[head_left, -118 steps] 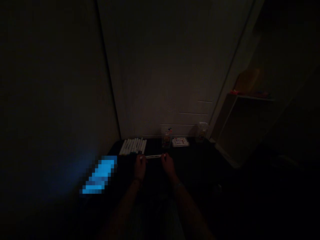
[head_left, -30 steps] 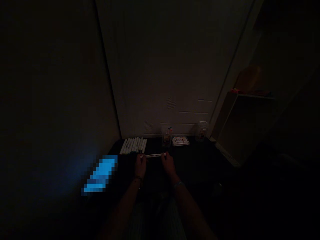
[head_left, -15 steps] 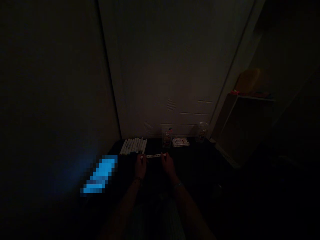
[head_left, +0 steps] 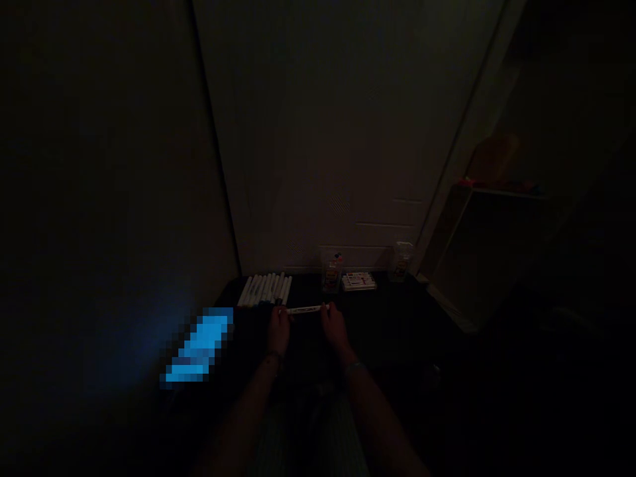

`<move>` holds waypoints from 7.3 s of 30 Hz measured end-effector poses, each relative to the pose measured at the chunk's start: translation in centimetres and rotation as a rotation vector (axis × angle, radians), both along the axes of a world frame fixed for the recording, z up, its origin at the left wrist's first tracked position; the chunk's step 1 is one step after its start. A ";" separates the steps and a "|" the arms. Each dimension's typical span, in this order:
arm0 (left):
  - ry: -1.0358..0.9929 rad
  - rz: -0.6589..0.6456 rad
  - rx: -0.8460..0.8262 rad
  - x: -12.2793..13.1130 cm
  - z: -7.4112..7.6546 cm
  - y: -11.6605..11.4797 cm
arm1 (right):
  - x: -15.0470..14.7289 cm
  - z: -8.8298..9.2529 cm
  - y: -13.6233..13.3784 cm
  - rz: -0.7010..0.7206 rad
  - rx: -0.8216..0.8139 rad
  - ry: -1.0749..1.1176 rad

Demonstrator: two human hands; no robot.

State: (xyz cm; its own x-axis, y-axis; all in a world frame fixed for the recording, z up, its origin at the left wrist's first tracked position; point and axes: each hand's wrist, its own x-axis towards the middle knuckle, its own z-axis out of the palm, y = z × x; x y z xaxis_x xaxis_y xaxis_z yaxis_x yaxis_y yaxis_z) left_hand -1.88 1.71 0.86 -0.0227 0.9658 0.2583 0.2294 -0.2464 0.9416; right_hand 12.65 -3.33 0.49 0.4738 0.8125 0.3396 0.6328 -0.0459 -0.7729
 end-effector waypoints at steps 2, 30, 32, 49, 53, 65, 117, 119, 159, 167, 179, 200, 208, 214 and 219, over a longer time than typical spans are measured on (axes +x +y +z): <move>0.002 -0.001 -0.005 0.0 -0.3 0.2 | 0.0 0.0 0.0 -0.003 0.002 0.001; 0.079 0.003 0.026 -0.1 0.0 0.1 | -0.1 0.1 0.0 -0.018 -0.015 -0.010; 0.065 0.010 0.005 -0.1 0.1 0.1 | -0.1 0.2 0.0 -0.022 -0.033 -0.008; 0.080 0.009 0.010 -0.1 0.0 0.0 | -0.3 0.8 -0.4 -0.010 -0.022 0.022; 0.090 0.007 0.035 -0.1 -0.1 0.1 | -0.3 0.7 -0.4 0.002 -0.019 0.022; 0.098 0.005 0.039 -0.1 0.0 0.0 | -0.2 0.5 -0.3 0.011 -0.003 0.025; -0.040 -0.047 0.041 0.2 -0.9 0.5 | 0.2 -0.1 0.3 -0.015 -0.030 -0.013; -0.045 -0.036 0.032 0.3 -0.7 0.3 | 0.2 0.0 0.2 -0.009 -0.024 -0.013; -0.123 -0.055 0.036 0.0 0.3 -0.3 | 0.1 0.1 -0.1 0.008 -0.008 -0.015; -0.084 -0.045 0.038 0.0 0.4 -0.5 | 0.1 0.6 -0.4 -0.003 0.033 0.060; -0.089 -0.007 0.034 -0.1 0.2 -0.1 | 0.0 0.8 -0.4 0.012 0.077 0.093; -0.093 -0.045 0.020 0.1 -0.1 0.0 | 0.3 -0.2 0.1 -0.023 0.010 -0.011; -0.112 -0.051 0.018 0.2 -0.7 0.1 | 0.5 -0.1 0.1 0.000 -0.003 0.005; -0.090 -0.011 0.044 0.3 -0.2 -0.1 | 0.7 -0.3 0.0 0.021 0.007 -0.009; -0.083 -0.070 0.022 0.2 0.0 -0.1 | 0.5 -0.1 -0.2 0.030 0.041 0.043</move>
